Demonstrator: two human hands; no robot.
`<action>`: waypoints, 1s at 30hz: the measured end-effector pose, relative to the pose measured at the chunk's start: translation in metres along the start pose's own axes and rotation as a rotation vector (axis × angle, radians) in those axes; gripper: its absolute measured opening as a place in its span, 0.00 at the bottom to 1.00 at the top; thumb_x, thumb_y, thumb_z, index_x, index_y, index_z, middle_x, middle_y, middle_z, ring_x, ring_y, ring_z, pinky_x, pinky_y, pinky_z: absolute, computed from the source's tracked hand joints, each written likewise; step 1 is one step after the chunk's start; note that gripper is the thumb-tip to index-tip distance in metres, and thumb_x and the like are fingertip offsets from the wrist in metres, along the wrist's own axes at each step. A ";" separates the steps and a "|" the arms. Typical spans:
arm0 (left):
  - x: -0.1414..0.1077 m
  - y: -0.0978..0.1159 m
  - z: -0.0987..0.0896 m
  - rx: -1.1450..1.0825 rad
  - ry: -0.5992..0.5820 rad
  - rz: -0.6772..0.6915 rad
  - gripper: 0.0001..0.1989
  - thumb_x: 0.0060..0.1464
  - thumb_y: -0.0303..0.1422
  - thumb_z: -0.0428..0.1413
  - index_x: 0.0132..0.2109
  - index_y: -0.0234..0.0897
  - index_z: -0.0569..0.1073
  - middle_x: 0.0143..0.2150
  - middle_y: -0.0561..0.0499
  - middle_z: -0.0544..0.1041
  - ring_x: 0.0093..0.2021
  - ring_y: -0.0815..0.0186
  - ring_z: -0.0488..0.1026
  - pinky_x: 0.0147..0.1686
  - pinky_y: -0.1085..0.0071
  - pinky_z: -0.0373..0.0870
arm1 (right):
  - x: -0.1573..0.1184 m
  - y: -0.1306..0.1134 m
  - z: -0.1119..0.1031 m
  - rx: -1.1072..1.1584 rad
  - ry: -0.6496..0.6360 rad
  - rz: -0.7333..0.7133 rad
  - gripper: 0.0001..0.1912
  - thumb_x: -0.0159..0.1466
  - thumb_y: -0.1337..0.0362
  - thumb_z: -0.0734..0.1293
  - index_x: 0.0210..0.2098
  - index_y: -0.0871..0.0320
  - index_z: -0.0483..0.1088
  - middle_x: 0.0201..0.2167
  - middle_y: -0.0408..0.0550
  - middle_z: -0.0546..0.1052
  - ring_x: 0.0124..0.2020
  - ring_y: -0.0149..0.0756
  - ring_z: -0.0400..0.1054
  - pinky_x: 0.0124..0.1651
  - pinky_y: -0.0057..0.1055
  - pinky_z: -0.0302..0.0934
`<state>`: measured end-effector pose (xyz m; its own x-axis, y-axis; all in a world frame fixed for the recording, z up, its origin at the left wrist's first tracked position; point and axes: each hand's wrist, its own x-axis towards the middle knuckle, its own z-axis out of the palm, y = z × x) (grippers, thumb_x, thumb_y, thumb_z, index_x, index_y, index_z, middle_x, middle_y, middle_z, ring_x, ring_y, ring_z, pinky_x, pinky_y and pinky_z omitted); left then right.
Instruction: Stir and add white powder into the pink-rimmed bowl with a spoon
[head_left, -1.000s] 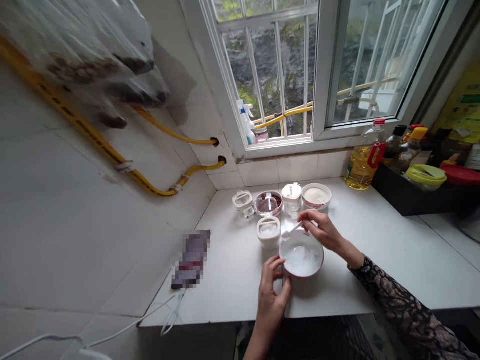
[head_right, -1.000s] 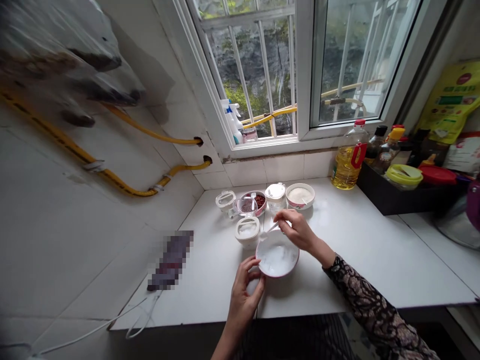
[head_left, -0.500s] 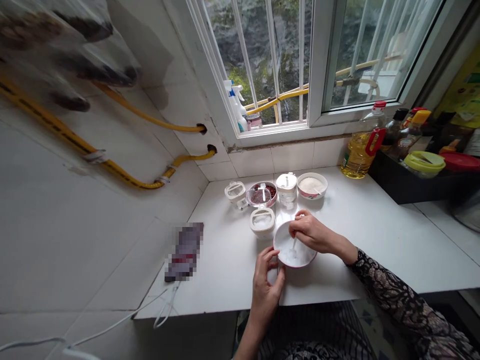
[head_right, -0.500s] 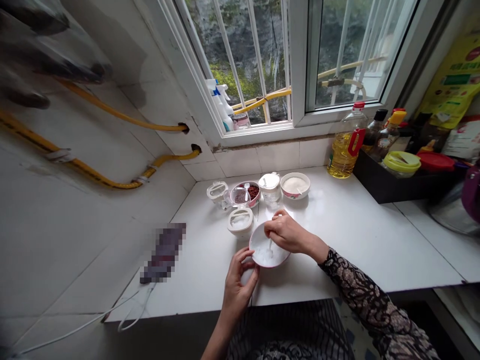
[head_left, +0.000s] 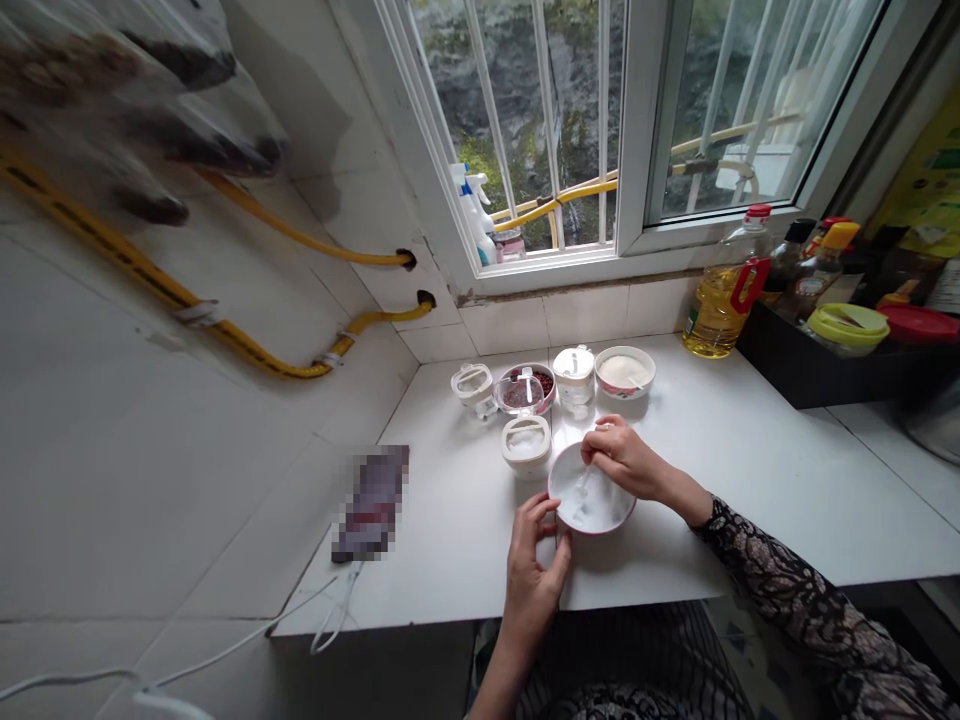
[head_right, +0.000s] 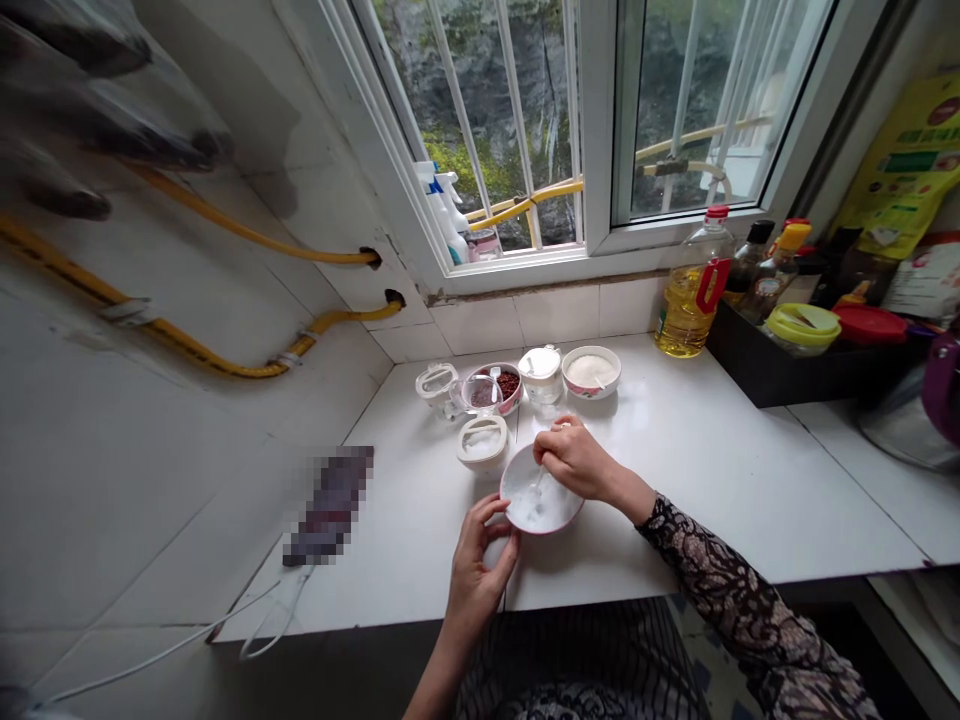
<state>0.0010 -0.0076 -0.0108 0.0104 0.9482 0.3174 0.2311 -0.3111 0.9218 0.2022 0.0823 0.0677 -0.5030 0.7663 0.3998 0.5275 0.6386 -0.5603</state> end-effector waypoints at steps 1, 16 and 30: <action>0.000 0.000 0.000 -0.001 0.001 0.000 0.13 0.58 0.31 0.57 0.51 0.41 0.74 0.56 0.44 0.72 0.39 0.67 0.78 0.43 0.68 0.78 | 0.000 -0.001 0.002 -0.003 -0.022 -0.016 0.11 0.61 0.74 0.57 0.27 0.56 0.66 0.24 0.42 0.75 0.28 0.34 0.66 0.56 0.42 0.55; 0.000 -0.001 -0.001 0.007 -0.017 -0.003 0.14 0.59 0.31 0.57 0.52 0.42 0.74 0.56 0.44 0.71 0.38 0.67 0.79 0.43 0.67 0.78 | 0.005 0.000 -0.006 0.763 0.101 0.449 0.06 0.51 0.67 0.61 0.22 0.59 0.70 0.16 0.40 0.67 0.19 0.28 0.58 0.25 0.27 0.52; 0.001 0.003 -0.001 -0.009 -0.010 0.011 0.13 0.58 0.30 0.58 0.51 0.40 0.75 0.56 0.43 0.72 0.41 0.65 0.78 0.44 0.67 0.78 | 0.017 -0.015 0.003 0.343 0.426 0.201 0.08 0.68 0.63 0.60 0.38 0.56 0.70 0.26 0.45 0.75 0.31 0.37 0.69 0.39 0.35 0.64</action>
<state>0.0012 -0.0075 -0.0072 0.0223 0.9452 0.3256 0.2225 -0.3222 0.9201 0.1836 0.0860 0.0805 -0.0589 0.8763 0.4781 0.2965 0.4727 -0.8299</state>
